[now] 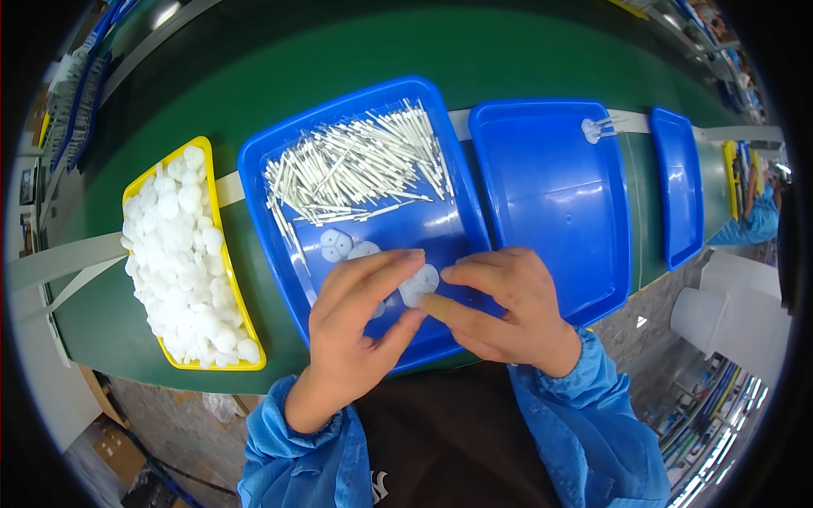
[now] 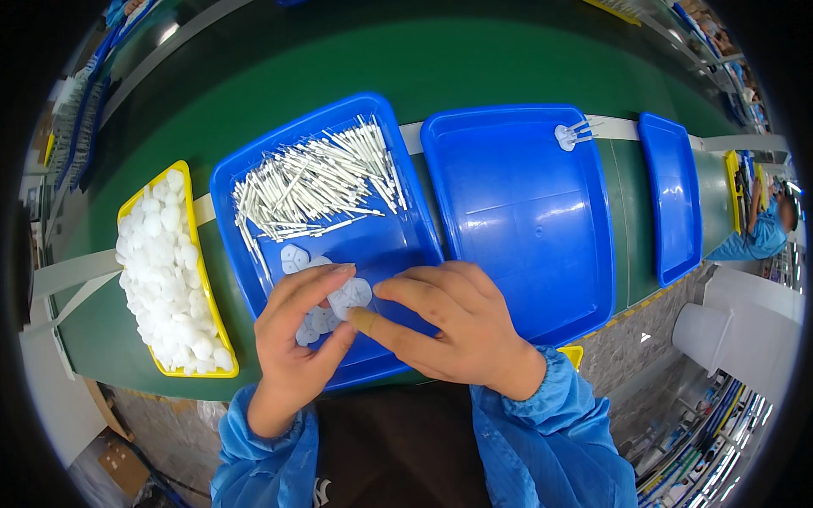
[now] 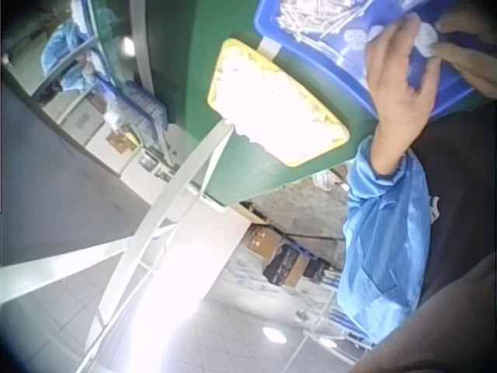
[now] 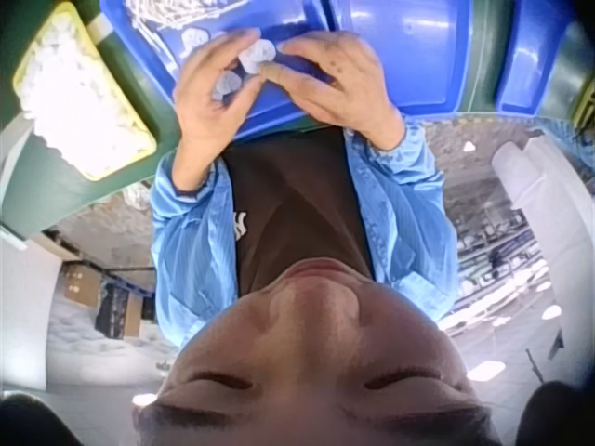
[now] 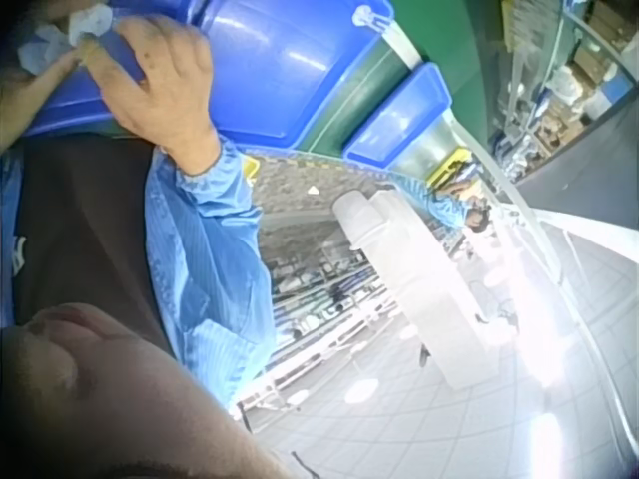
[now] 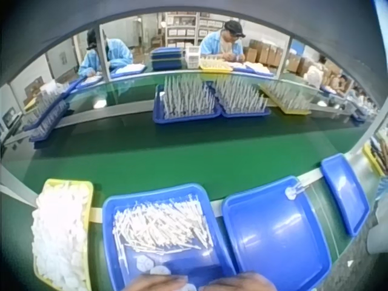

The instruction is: The person inserts white cotton tips into plastic sticks to assemble cotton swabs. They pick up a cotton tip and a stick, insert the stick into the tip, and place the finished swab into a blue tray. The process is repeated continuously throughout the clip.

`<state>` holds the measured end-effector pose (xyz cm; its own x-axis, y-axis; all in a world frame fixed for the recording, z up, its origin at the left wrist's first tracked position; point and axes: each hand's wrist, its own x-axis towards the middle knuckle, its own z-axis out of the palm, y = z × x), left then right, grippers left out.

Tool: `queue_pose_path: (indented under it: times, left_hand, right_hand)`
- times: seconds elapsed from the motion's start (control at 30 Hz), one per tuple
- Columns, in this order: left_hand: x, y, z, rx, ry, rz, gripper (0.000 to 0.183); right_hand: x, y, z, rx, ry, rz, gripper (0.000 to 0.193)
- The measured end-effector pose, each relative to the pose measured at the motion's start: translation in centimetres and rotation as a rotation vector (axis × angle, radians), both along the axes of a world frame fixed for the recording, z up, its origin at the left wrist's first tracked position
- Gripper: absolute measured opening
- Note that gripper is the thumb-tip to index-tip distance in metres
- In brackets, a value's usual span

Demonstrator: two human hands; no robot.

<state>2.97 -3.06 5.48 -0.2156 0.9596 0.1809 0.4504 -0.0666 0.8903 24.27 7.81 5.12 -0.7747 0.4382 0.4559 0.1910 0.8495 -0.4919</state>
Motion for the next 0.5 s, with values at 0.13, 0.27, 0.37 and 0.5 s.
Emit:
queue_pose_path:
  times: [0.13,0.27,0.37,0.5]
  left_hand:
    - [-0.1,-0.3,-0.3,0.007,-0.026,-0.017,0.058]
    - [-0.1,-0.9,0.0,-0.021,-0.163,-0.037,0.051]
    - [-0.9,-1.5,-0.6,0.052,-0.179,-0.061,0.039]
    - [-1.6,-2.8,-1.4,0.01,-0.213,-0.059,0.027]
  right_hand:
    - [-0.2,0.5,0.1,-0.031,-0.057,-0.082,0.043]
    - [-0.4,1.5,0.4,-0.012,-0.158,-0.18,0.035]
    - [-1.0,3.0,0.5,0.056,-0.157,-0.146,0.03]
    - [-4.5,4.6,-0.3,0.238,-0.149,-0.009,0.022]
